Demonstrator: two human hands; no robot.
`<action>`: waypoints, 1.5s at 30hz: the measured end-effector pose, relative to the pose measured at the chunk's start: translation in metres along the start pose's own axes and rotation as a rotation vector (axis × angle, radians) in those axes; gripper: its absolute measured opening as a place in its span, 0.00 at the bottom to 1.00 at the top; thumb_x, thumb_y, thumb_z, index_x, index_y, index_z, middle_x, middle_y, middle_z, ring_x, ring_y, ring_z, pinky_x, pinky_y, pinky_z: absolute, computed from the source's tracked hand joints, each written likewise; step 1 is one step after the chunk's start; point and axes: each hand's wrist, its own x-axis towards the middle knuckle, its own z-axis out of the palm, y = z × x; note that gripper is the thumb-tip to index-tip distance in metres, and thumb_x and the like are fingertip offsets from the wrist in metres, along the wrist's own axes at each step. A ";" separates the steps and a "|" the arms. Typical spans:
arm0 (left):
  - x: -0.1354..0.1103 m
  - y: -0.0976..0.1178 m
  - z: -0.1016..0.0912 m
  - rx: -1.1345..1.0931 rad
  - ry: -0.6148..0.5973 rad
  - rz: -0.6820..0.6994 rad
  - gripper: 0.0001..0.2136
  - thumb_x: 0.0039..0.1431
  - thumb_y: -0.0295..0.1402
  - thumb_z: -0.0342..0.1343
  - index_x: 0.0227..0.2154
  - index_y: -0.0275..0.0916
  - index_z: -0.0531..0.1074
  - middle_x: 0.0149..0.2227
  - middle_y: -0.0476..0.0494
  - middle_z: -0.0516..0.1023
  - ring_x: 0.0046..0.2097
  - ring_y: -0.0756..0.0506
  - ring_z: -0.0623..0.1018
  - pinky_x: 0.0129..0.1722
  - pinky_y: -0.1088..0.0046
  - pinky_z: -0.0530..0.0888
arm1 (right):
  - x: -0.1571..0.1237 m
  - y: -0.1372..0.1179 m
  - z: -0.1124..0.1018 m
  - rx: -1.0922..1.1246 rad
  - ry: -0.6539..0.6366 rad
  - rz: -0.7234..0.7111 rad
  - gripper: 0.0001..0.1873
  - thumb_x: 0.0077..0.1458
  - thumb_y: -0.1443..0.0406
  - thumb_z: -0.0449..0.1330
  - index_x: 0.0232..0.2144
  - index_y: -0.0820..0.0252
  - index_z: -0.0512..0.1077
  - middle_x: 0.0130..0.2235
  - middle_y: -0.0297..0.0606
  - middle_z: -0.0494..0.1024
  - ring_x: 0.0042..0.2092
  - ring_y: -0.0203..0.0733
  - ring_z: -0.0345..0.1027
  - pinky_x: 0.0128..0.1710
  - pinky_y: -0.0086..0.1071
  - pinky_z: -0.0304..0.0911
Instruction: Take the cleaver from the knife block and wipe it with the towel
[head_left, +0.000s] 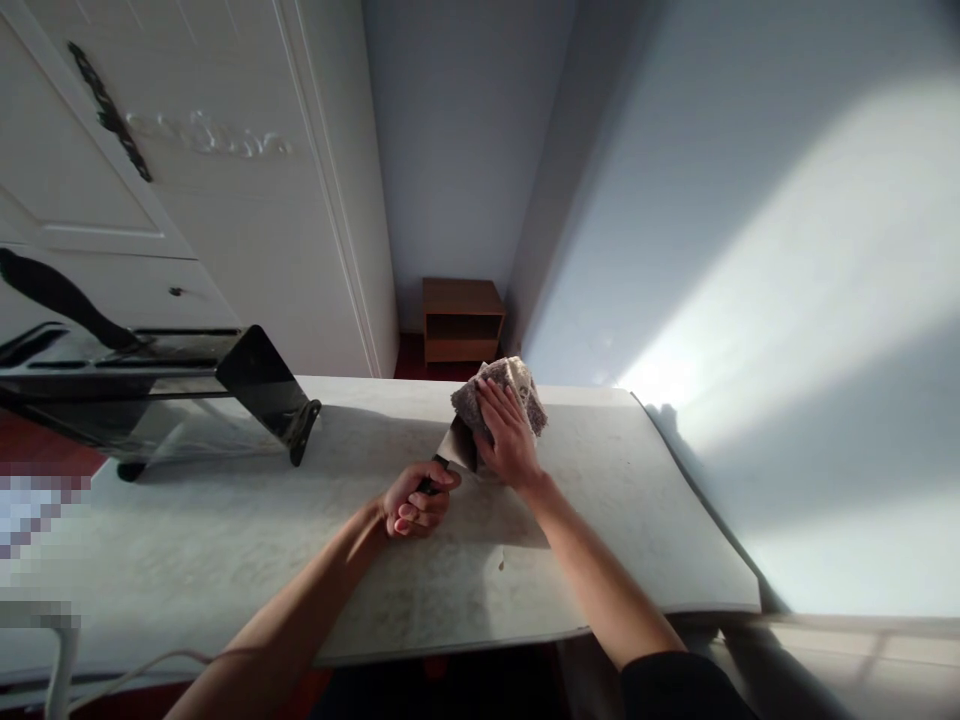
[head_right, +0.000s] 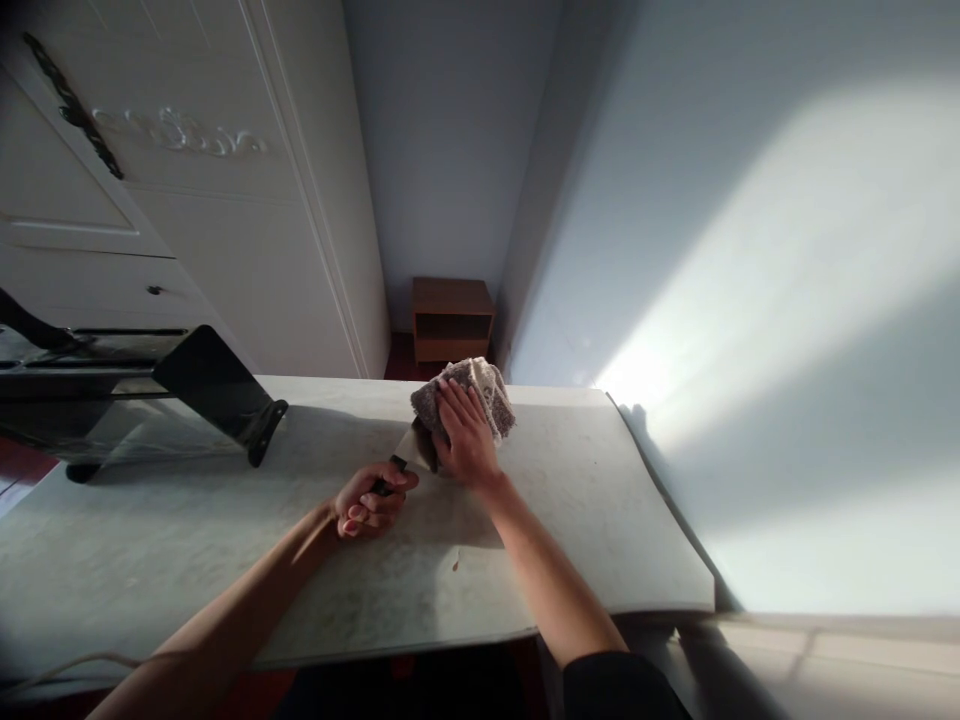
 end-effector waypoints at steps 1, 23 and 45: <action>0.000 0.000 0.001 0.001 0.012 -0.027 0.10 0.53 0.27 0.43 0.19 0.38 0.51 0.10 0.57 0.39 0.10 0.56 0.35 0.02 0.83 0.45 | 0.000 0.006 -0.001 -0.001 0.031 0.049 0.28 0.58 0.68 0.51 0.61 0.66 0.59 0.64 0.48 0.57 0.67 0.47 0.44 0.66 0.49 0.44; -0.010 -0.001 0.006 0.590 0.114 0.192 0.17 0.51 0.34 0.56 0.24 0.40 0.49 0.11 0.60 0.49 0.10 0.56 0.44 0.04 0.82 0.51 | -0.018 0.063 -0.011 1.247 0.529 1.120 0.22 0.48 0.54 0.62 0.41 0.62 0.73 0.40 0.37 0.78 0.42 0.43 0.72 0.46 0.38 0.67; -0.011 -0.001 0.012 2.111 1.661 0.412 0.26 0.58 0.58 0.44 0.39 0.39 0.70 0.32 0.38 0.77 0.35 0.37 0.78 0.30 0.70 0.64 | -0.006 0.038 -0.037 1.044 0.773 1.012 0.21 0.50 0.54 0.62 0.40 0.65 0.71 0.40 0.40 0.75 0.43 0.43 0.69 0.44 0.37 0.65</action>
